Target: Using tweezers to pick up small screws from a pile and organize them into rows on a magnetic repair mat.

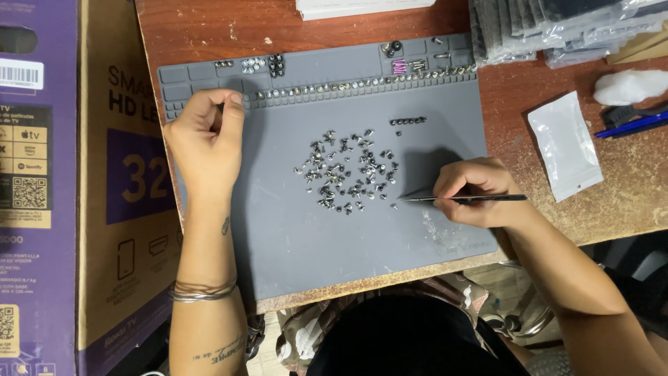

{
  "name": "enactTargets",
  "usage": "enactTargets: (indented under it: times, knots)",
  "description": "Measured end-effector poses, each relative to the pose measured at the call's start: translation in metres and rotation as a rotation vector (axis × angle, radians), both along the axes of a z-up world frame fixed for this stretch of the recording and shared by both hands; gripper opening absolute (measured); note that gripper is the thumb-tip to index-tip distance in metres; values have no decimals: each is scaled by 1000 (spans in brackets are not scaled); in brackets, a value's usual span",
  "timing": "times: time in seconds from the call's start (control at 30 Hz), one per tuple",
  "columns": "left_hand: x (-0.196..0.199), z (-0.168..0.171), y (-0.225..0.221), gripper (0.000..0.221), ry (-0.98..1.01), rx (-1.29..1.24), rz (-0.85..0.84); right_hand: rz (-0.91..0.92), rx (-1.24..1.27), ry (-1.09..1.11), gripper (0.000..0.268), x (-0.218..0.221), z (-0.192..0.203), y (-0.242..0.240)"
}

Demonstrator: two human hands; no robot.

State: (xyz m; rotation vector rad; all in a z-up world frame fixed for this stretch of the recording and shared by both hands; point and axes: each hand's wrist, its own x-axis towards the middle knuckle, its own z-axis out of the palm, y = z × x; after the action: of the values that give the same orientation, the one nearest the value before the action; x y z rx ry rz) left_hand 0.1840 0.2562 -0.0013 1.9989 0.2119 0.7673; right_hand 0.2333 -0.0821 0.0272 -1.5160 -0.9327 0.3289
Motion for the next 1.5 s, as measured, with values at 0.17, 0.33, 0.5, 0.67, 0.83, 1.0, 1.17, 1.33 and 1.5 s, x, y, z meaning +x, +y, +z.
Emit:
enactTargets:
  times: [0.17, 0.33, 0.5, 0.67, 0.83, 1.0, 1.17, 1.33, 1.5]
  knots:
    - [-1, 1, 0, 9, 8, 5, -10, -5, 8, -11, 14, -2, 0, 1]
    - [-1, 2, -1, 8, 10, 2, -12, 107, 7, -19, 13, -7, 5, 6]
    - [-1, 1, 0, 9, 19, 13, -16, 53, -6, -20, 12, -5, 1, 7]
    - [-1, 2, 1, 9, 25, 15, -14, -56, 71, -13, 11, -5, -2, 10]
    - [-2, 3, 0, 8, 31, -10, -14, -177, 7, -86, 10, -6, 1, 16]
    - [-2, 3, 1, 8, 25, 14, -19, -181, -17, -153, 10, -8, 1, 18]
    - [-1, 3, 1, 9, 24, 21, -25, -175, -9, -209, 9, -9, 4, 21]
    - [-1, 3, 1, 9, 35, 22, -30, -177, -27, -240, 10, -9, 3, 22]
    - [-2, 4, 1, 8, 39, 27, -33, -215, -10, -186, 10, -9, 3, 15]
